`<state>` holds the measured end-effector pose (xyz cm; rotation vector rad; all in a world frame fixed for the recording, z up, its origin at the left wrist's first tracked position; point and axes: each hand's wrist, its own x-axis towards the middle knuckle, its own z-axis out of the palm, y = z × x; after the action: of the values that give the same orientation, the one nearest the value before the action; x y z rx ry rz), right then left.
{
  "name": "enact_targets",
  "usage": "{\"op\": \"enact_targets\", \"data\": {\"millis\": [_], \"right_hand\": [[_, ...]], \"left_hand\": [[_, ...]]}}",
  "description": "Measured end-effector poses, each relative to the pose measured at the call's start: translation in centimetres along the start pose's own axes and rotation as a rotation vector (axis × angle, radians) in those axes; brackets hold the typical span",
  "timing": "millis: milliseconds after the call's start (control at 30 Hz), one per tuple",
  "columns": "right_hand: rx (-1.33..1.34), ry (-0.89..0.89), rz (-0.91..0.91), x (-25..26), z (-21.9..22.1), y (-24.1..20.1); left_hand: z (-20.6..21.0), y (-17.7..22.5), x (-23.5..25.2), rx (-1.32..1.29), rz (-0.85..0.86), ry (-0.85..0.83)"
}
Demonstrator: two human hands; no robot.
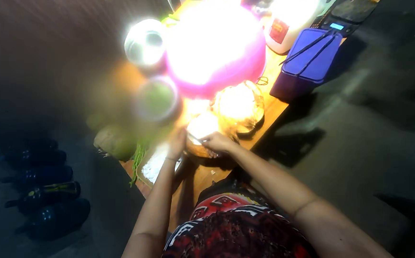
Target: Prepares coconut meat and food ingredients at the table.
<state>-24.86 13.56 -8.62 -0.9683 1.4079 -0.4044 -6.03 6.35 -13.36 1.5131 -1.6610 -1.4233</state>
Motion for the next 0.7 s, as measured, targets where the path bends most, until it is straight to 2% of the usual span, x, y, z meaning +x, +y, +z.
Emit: {"op": "enact_targets", "data": {"millis": [100,167,333,467,533,700], "right_hand": [[0.114,0.158,0.009,0.7,0.3,-0.1],[0.119,0.18,0.003,1.4,1.6,-0.1],[0.022,0.028,-0.006,0.4,1.7,0.5],[0.143,0.167,-0.012,0.8,1.1,0.8],[0.109,0.172,-0.021,1.0,1.5,0.2],[-0.04,-0.005,0.0,-0.5,0.5,-0.4]], "left_hand": [[0.1,0.0,0.0,0.005,0.036,-0.004],[0.0,-0.5,0.3,0.021,0.077,-0.006],[-0.2,-0.8,0.7,0.105,0.12,0.002],[-0.2,1.1,0.2,0.269,0.095,-0.007],[-0.3,1.6,0.1,0.321,0.093,-0.015],[-0.3,1.7,0.1,0.321,0.086,-0.003]]}}
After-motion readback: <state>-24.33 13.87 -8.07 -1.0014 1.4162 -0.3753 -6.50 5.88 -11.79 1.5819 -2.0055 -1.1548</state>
